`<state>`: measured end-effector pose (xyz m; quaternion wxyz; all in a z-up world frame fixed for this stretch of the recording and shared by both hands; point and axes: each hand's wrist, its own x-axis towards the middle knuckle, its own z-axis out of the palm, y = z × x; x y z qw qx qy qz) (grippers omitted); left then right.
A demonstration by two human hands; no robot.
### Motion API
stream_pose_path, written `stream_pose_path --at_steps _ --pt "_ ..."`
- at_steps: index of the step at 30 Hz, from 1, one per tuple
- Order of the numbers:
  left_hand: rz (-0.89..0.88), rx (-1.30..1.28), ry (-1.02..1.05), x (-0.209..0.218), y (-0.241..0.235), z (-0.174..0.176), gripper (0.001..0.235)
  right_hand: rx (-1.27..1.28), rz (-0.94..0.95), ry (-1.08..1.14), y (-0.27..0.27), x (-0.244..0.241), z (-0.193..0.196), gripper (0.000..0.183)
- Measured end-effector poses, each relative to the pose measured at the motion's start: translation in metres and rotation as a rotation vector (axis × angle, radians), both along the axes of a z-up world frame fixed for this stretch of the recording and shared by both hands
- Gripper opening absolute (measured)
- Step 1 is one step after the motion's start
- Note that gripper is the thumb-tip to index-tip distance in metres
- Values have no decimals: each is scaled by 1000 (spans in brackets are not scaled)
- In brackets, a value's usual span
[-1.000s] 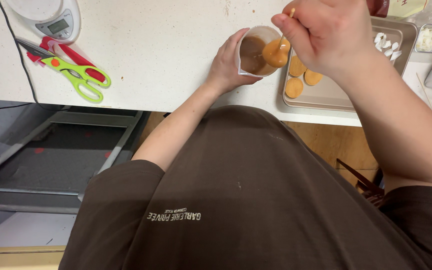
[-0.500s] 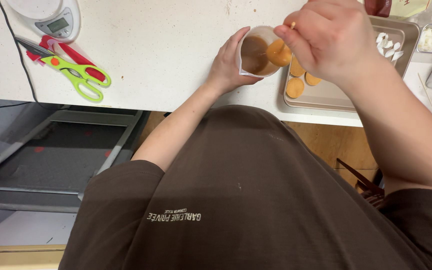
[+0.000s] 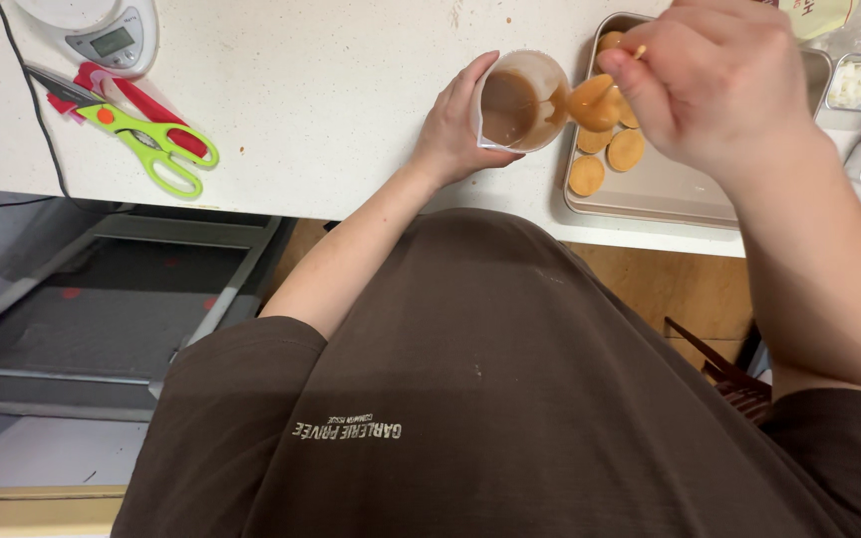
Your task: The person repeatedly dips round dough balls on wooden skewers into a container of light brown glaze, rotates them to coat evenly, and places them on a metal tray. A purple silicone brush is used to smooth the glaze on one piece.
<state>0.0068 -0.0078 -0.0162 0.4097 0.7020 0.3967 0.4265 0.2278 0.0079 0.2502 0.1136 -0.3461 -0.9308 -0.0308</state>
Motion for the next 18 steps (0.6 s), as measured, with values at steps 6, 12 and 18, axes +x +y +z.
stream_pose_path --at_steps 6,12,18 --pt "-5 -30 16 0 0 2 121 -3 -49 22 -1 13 17 15" --pt "2 -20 43 1 1 3 122 4 -73 173 -1 12 28 19" --pt "2 -52 27 1 0 3 123 62 -29 269 8 2 14 22"
